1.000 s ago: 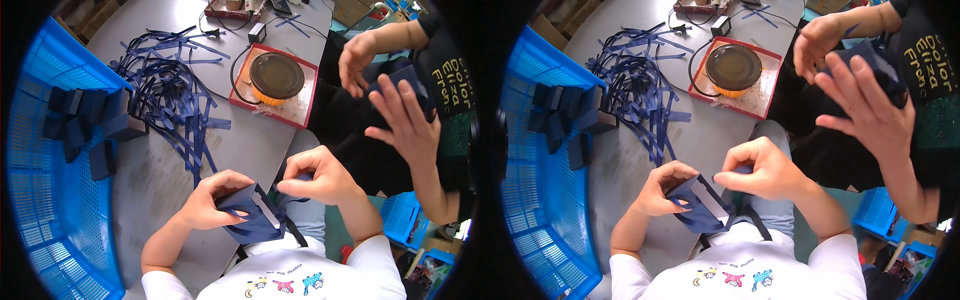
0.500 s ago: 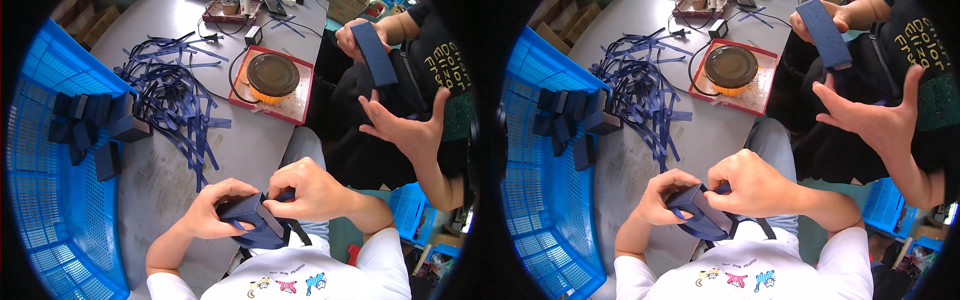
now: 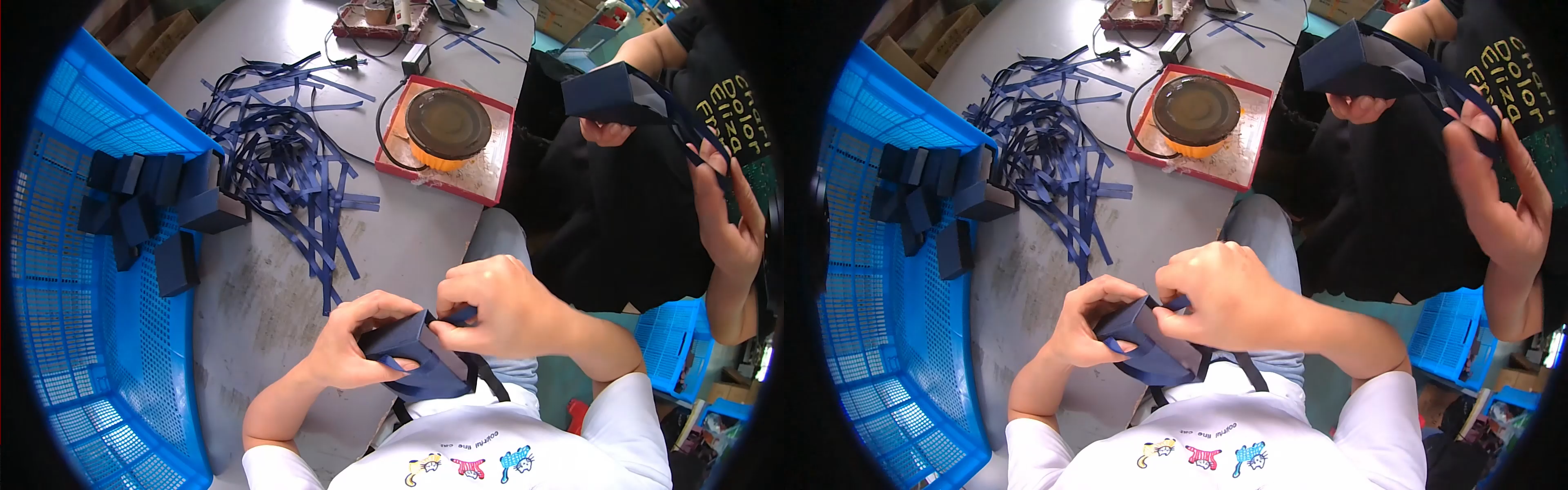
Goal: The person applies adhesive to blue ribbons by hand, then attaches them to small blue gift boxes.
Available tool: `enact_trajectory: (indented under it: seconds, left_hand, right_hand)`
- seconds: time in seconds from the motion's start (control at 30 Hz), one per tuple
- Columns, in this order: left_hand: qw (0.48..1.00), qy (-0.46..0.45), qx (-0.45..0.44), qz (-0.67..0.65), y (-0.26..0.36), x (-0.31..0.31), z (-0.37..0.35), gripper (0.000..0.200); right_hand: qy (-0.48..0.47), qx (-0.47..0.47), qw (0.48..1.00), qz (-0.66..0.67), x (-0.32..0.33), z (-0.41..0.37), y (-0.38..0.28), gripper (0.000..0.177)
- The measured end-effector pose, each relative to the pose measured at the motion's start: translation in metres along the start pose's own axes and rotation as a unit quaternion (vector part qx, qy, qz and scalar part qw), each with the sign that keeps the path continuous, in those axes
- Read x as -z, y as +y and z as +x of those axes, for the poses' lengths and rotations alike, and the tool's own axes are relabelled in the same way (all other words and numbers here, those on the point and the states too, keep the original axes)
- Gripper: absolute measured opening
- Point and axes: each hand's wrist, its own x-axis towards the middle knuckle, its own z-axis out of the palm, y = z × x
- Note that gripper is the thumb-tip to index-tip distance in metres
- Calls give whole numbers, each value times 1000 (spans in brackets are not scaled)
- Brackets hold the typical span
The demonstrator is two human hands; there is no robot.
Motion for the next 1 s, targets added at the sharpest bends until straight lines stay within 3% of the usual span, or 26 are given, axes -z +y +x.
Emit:
enact_trajectory:
  seconds: [0.07,0.13,0.27,0.33,0.37,0.47,0.5,0.53,0.6,0.67,0.8,1.0]
  left_hand:
    - [996,-14,30,-78,1,2,-2,52]
    - [997,2,30,-77,1,2,-2,52]
    - [998,11,25,-53,1,0,-2,52]
    - [999,6,26,-36,1,-2,-2,52]
    - [999,17,22,-44,0,-4,-1,51]
    - [997,26,35,-71,-2,0,-5,50]
    - [994,22,56,-94,-3,2,-9,49]
    - [991,25,67,-116,-4,5,-11,49]
    - [987,38,76,-138,-6,10,-21,49]
    - [981,58,84,-163,-7,12,-37,50]
    - [971,98,205,-71,6,16,-99,53]
    - [911,69,404,50,23,-27,-241,46]
  right_hand:
    - [-23,-24,989,147,5,2,13,22]
    - [18,-60,966,250,4,1,15,22]
    - [36,-15,983,182,-2,1,11,20]
    - [64,-6,997,44,-8,3,10,21]
    - [25,-34,998,36,-2,5,8,28]
    - [44,21,934,353,-1,6,30,51]
    - [107,16,897,429,-5,6,40,51]
    - [183,60,875,444,-6,11,48,33]
    - [294,-22,843,450,-6,15,52,28]
    - [315,-30,820,477,-14,18,68,28]
    - [317,-57,846,425,-46,31,82,24]
    - [232,11,913,336,-100,53,89,15]
